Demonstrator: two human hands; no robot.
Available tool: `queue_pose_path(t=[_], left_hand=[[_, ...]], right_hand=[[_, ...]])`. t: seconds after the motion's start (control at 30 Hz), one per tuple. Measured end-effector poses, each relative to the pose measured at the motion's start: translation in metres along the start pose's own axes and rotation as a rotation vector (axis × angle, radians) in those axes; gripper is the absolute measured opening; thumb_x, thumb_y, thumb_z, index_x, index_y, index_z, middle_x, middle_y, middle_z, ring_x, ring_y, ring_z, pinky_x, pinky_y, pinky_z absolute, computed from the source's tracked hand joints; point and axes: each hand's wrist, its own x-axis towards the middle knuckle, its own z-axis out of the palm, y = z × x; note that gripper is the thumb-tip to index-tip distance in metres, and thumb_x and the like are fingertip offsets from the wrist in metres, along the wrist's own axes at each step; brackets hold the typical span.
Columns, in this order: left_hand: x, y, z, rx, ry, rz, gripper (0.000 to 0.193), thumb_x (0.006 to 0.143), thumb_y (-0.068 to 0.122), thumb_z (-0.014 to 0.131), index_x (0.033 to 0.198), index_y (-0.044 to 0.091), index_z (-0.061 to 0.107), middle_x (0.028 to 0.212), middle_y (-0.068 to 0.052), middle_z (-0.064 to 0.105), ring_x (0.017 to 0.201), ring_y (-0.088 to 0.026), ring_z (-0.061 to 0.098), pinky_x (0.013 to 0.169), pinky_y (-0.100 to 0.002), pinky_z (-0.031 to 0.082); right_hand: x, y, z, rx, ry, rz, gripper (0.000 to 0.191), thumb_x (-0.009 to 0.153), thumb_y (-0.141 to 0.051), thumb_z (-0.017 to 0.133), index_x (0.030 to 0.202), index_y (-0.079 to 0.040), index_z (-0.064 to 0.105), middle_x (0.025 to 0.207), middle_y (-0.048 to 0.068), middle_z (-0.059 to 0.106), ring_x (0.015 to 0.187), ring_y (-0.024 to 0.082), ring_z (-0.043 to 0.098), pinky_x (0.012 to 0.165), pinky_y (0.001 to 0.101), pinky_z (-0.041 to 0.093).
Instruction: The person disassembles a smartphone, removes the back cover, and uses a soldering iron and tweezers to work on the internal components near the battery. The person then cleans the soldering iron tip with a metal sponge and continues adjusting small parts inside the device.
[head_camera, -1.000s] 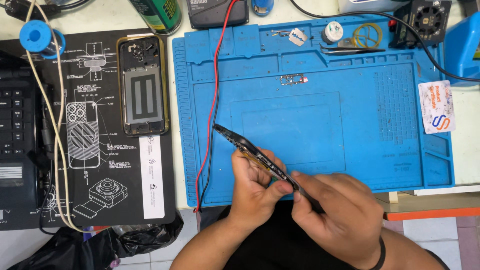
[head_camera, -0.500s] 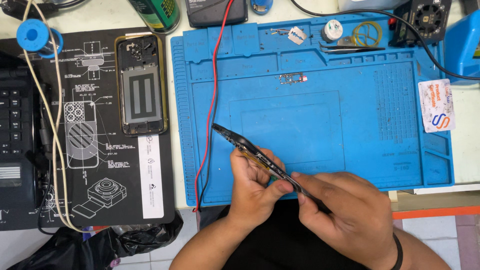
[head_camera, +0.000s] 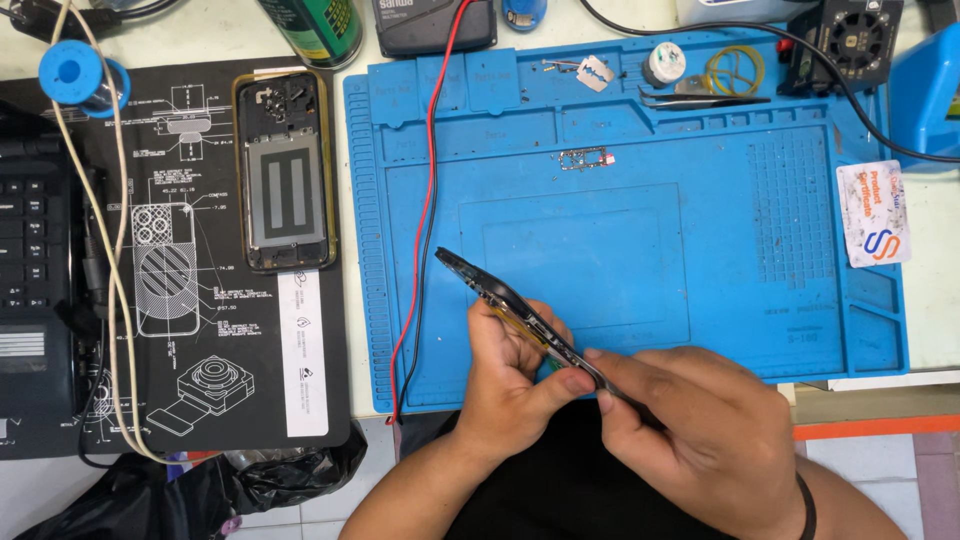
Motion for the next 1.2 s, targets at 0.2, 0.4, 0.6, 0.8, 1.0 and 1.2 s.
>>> queue_pose_path(t=[0.2,0.4,0.6,0.8,1.0,1.2], left_hand=[[0.000,0.002,0.000,0.000,-0.007,-0.008,0.076,0.091,0.013,0.085,0.136,0.010,0.024,0.109,-0.007,0.051,0.094,-0.016,0.056,0.086,-0.031,0.052],[0.000,0.003,0.000,0.006,-0.023,-0.005,0.072,0.094,0.011,0.084,0.136,0.009,0.025,0.109,-0.008,0.052,0.094,-0.016,0.057,0.088,-0.032,0.053],[0.000,0.005,0.000,0.003,-0.020,-0.009,0.072,0.094,0.011,0.083,0.137,0.009,0.025,0.111,-0.008,0.052,0.097,-0.017,0.059,0.089,-0.033,0.053],[-0.001,0.006,0.000,-0.002,-0.020,-0.024,0.072,0.094,0.012,0.082,0.138,0.009,0.025,0.117,-0.009,0.051,0.101,-0.017,0.059,0.090,-0.033,0.054],[-0.002,0.005,-0.002,-0.011,-0.031,-0.029,0.071,0.096,0.014,0.081,0.138,0.008,0.025,0.118,-0.009,0.051,0.102,-0.016,0.058,0.092,-0.033,0.054],[0.000,0.007,-0.004,0.006,-0.073,-0.047,0.067,0.098,0.014,0.081,0.138,0.007,0.027,0.116,-0.010,0.052,0.103,-0.016,0.059,0.094,-0.032,0.054]], right_hand=[[0.000,0.000,0.005,-0.007,0.028,-0.028,0.028,0.076,-0.004,0.080,0.103,-0.001,0.075,0.080,0.007,0.073,0.066,0.014,0.070,0.057,0.0247,0.055],[0.001,0.000,0.008,-0.019,0.058,-0.058,0.027,0.077,-0.003,0.079,0.103,-0.001,0.074,0.081,0.008,0.072,0.069,0.016,0.071,0.061,0.0256,0.056],[0.002,0.003,0.010,-0.011,0.076,-0.107,0.027,0.077,0.000,0.079,0.103,0.001,0.073,0.081,0.008,0.072,0.069,0.017,0.070,0.061,0.0267,0.056],[0.001,0.003,0.013,-0.024,0.089,-0.118,0.028,0.076,0.001,0.078,0.104,0.001,0.073,0.080,0.008,0.071,0.068,0.017,0.070,0.061,0.0282,0.056],[0.001,0.006,0.015,-0.050,0.103,-0.170,0.029,0.076,0.002,0.079,0.105,0.002,0.073,0.079,0.008,0.069,0.067,0.018,0.069,0.060,0.0289,0.055],[0.002,0.012,0.014,-0.047,0.106,-0.236,0.030,0.077,0.001,0.078,0.106,0.002,0.072,0.080,0.008,0.069,0.069,0.019,0.070,0.063,0.0295,0.057]])
